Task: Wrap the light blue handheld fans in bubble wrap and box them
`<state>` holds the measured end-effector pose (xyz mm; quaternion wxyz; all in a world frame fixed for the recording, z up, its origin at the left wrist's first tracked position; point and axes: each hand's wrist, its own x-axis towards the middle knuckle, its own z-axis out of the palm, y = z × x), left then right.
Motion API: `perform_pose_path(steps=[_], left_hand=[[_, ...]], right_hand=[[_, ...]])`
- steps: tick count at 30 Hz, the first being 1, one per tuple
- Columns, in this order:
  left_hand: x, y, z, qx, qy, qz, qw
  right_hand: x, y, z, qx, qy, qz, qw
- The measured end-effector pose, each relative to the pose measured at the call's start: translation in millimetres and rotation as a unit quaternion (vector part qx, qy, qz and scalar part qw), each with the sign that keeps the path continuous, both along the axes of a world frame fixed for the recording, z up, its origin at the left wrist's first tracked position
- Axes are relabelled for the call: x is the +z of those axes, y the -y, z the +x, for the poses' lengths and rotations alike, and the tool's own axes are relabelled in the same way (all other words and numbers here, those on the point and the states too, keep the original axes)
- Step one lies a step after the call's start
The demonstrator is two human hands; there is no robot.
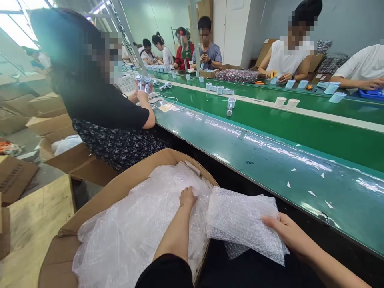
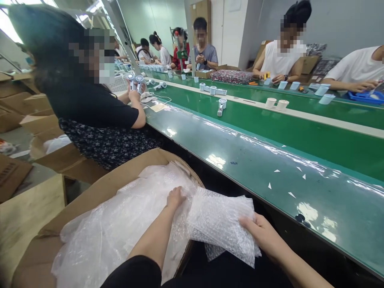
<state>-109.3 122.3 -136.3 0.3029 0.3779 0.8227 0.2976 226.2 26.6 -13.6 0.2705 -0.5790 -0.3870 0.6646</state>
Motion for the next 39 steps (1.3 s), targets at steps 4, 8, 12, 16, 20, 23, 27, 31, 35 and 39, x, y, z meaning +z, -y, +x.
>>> perform_pose_path(steps=[4,8,12,16,20,23,27,31,35,39], left_hand=[[-1.5,2.9,7.1,-0.034,0.047,0.024,0.998],[28.4,16.6,-1.7,-0.025,0.118,0.144,0.982],[94.0,36.1,-0.7,0.028,0.217,0.289,0.932],[161.3,52.6,32.1,0.088,0.482,0.395,0.777],[172.5,63.0,85.3,0.121,0.597,0.291,0.738],[149.0,71.5,120.8,0.184,0.595,0.221,0.75],[118.6,82.5,145.0,0.183,0.515,0.236,0.803],[106.1,90.2,151.9,0.126,0.347,0.293,0.882],[98.9,100.7,162.5,0.078,0.155,0.271,0.947],[84.7,97.9,154.1,0.05,0.113,0.191,0.974]], right_hand=[[0.4,0.5,2.7,0.005,0.056,0.027,0.998],[-3.6,-3.7,7.6,0.009,0.037,0.012,0.999],[-9.4,-12.9,4.4,0.041,-0.013,-0.006,0.999],[-11.5,-18.9,-9.5,0.024,-0.053,-0.003,0.998],[-8.2,-15.4,-21.9,0.008,-0.144,0.011,0.99],[-5.3,-9.3,-23.2,-0.006,-0.198,0.02,0.98],[-3.1,-1.4,-15.2,-0.053,-0.26,-0.014,0.964],[-1.8,4.6,-8.3,-0.049,-0.297,-0.029,0.953],[-2.6,7.9,-11.6,-0.009,-0.22,0.034,0.975],[-5.9,4.4,-14.0,-0.001,-0.095,0.0,0.995]])
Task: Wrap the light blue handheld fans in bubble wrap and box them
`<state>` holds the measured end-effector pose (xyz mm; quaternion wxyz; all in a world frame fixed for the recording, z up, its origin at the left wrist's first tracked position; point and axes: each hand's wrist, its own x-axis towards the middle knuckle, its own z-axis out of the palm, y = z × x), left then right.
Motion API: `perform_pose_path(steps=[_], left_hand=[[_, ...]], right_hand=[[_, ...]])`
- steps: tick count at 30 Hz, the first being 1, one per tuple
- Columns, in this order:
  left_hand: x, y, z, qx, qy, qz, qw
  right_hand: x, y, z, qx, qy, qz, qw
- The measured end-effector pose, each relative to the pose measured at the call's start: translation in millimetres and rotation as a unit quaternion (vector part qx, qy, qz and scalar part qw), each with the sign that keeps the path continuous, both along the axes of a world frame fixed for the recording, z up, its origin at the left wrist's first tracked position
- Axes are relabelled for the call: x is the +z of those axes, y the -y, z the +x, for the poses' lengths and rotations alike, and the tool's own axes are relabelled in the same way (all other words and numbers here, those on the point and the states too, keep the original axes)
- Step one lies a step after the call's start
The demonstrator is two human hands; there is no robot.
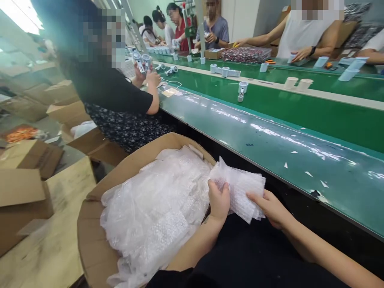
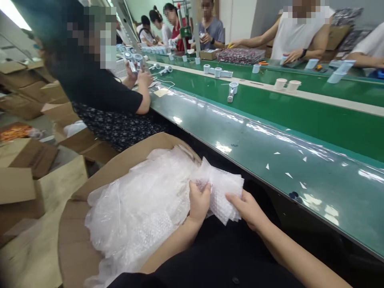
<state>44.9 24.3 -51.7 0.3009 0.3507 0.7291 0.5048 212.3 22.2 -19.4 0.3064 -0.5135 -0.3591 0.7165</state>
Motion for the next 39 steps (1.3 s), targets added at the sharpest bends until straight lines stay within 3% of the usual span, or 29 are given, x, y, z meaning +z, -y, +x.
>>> perform_pose_path(steps=[2,5,8,11,14,17,21,25,31,36,39], left_hand=[[-9.2,-8.6,-28.4,-0.004,-0.01,-0.057,0.998],[-24.5,-19.5,-93.1,0.019,-0.038,-0.121,0.992],[-42.7,-16.2,-145.7,0.027,-0.073,-0.171,0.982],[-59.9,-2.6,-163.5,0.014,-0.085,-0.199,0.976],[-64.4,6.8,-160.6,-0.01,-0.071,-0.164,0.984],[-47.2,6.6,-153.6,-0.028,-0.03,-0.089,0.995],[2.6,1.6,-140.5,-0.059,0.058,0.046,0.996],[47.0,0.2,-117.3,-0.081,0.165,0.174,0.967],[70.0,4.1,-69.1,-0.08,0.069,0.242,0.965],[105.6,-3.4,-46.5,-0.028,0.232,0.25,0.94],[106.4,-17.1,-36.8,0.019,0.269,0.178,0.946]], right_hand=[[-0.1,-3.1,2.3,-0.008,0.01,-0.038,0.999],[1.7,-7.0,8.3,-0.02,0.001,-0.056,0.998],[0.6,-9.4,13.7,-0.024,0.011,-0.064,0.998],[-4.6,-9.9,16.2,-0.002,0.018,-0.063,0.998],[-7.2,-7.9,15.7,0.014,0.01,-0.036,0.999],[-4.1,-5.4,14.0,0.024,0.01,-0.028,0.999],[-1.3,-4.9,12.0,0.026,0.024,-0.026,0.999],[-6.1,-6.0,7.8,0.013,0.03,-0.011,0.999],[-7.2,-6.6,1.1,0.013,0.015,0.029,0.999],[-6.4,-8.3,2.6,-0.008,0.019,0.022,1.0],[-3.9,-6.7,-0.6,-0.013,-0.049,0.018,0.999]])
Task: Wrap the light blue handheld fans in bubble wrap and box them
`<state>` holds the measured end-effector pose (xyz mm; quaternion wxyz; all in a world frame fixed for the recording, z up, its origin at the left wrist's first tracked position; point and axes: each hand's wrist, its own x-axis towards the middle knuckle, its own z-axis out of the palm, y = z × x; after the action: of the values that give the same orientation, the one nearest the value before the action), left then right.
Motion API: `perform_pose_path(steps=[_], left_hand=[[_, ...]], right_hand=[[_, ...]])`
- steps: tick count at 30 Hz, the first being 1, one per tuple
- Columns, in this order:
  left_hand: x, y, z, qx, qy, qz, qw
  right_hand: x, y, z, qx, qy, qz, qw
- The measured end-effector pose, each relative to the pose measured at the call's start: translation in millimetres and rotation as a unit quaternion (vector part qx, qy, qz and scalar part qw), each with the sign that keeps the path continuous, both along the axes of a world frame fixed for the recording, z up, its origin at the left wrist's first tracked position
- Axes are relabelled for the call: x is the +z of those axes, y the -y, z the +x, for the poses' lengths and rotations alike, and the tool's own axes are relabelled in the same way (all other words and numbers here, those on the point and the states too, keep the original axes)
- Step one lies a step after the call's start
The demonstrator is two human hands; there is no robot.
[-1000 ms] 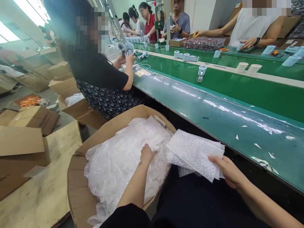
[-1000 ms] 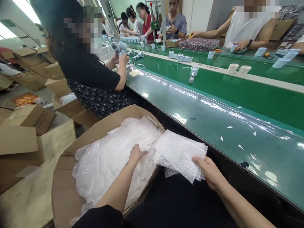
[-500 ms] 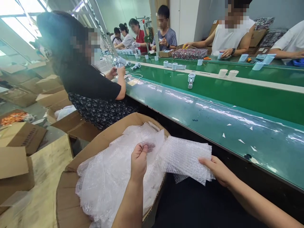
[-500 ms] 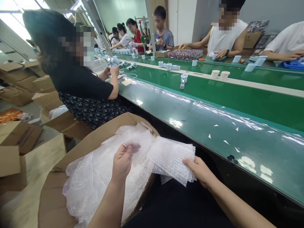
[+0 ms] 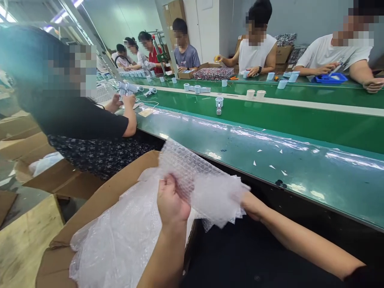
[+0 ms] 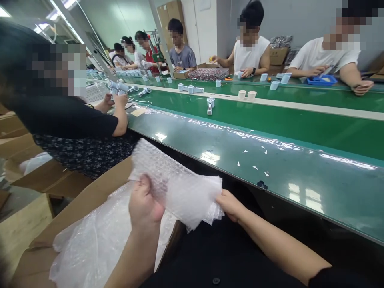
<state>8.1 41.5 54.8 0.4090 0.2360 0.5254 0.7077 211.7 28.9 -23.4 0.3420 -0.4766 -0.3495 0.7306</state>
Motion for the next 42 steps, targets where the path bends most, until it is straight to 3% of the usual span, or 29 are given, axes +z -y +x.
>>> perform_pose_path(steps=[4,6,8,14,17,20,22,24,25,26,27,29,31,32,34,35,36,39,40,42], left_hand=[[-46.0,-13.0,15.1,0.068,-0.117,-0.166,0.977],[-71.2,-13.6,18.8,0.101,-0.174,-0.204,0.958],[-87.0,-11.6,20.0,0.11,-0.199,-0.21,0.951],[-94.1,-3.6,31.0,0.078,-0.276,-0.202,0.937],[-102.0,-1.1,36.2,0.065,-0.294,-0.204,0.931],[-103.5,-0.7,25.6,0.041,-0.299,-0.213,0.929],[-86.0,-2.1,9.6,0.044,-0.313,-0.212,0.925],[-48.4,-3.9,-6.5,0.065,-0.334,-0.16,0.926],[-23.6,-5.0,-11.8,0.068,-0.341,-0.093,0.933],[3.3,-6.4,-14.2,0.014,-0.328,-0.008,0.945],[30.0,-8.3,-13.1,-0.091,-0.31,0.07,0.944],[74.9,-15.3,-0.4,-0.28,-0.31,0.167,0.893],[98.5,-27.8,23.2,-0.429,-0.343,0.164,0.819],[100.8,-36.2,37.4,-0.491,-0.358,0.132,0.783],[89.2,-55.8,67.8,-0.588,-0.355,0.053,0.725],[77.5,-66.1,83.5,-0.617,-0.337,0.022,0.71],[63.6,-76.3,99.4,-0.634,-0.309,-0.003,0.708],[20.3,-101.9,149.2,-0.616,-0.181,-0.057,0.764],[8.2,-108.2,165.9,-0.601,-0.153,-0.072,0.781],[-9.4,-118.3,195.8,-0.579,-0.138,-0.09,0.799]], right_hand=[[0.4,9.5,-6.0,-0.017,-0.123,-0.012,0.992],[-2.3,16.6,-5.7,-0.024,-0.165,-0.019,0.986],[-5.1,23.2,-3.3,-0.02,-0.187,-0.018,0.982],[-7.5,28.8,-2.4,0.003,-0.161,0.029,0.986],[-8.8,26.4,-8.3,-0.022,-0.079,0.064,0.995],[0.9,23.1,-4.8,-0.033,0.038,0.087,0.995],[20.3,18.3,6.7,0.018,0.121,0.181,0.976],[50.1,10.2,22.6,0.1,0.179,0.312,0.928],[67.5,4.9,31.0,0.137,0.2,0.367,0.898],[85.3,-1.1,38.9,0.163,0.22,0.405,0.872],[102.8,-7.6,46.4,0.18,0.238,0.432,0.851],[133.3,-21.5,60.4,0.204,0.253,0.463,0.825],[154.1,-35.9,76.0,0.241,0.227,0.477,0.814],[160.2,-43.5,85.6,0.263,0.209,0.476,0.813],[164.9,-60.0,110.0,0.292,0.191,0.451,0.821],[164.5,-69.3,124.3,0.293,0.197,0.429,0.832],[163.3,-79.2,139.5,0.284,0.209,0.401,0.845],[159.1,-108.0,179.9,0.193,0.316,0.333,0.867],[157.8,-115.0,188.2,0.13,0.384,0.329,0.853],[151.9,-121.5,193.3,-0.019,0.53,0.355,0.77]])
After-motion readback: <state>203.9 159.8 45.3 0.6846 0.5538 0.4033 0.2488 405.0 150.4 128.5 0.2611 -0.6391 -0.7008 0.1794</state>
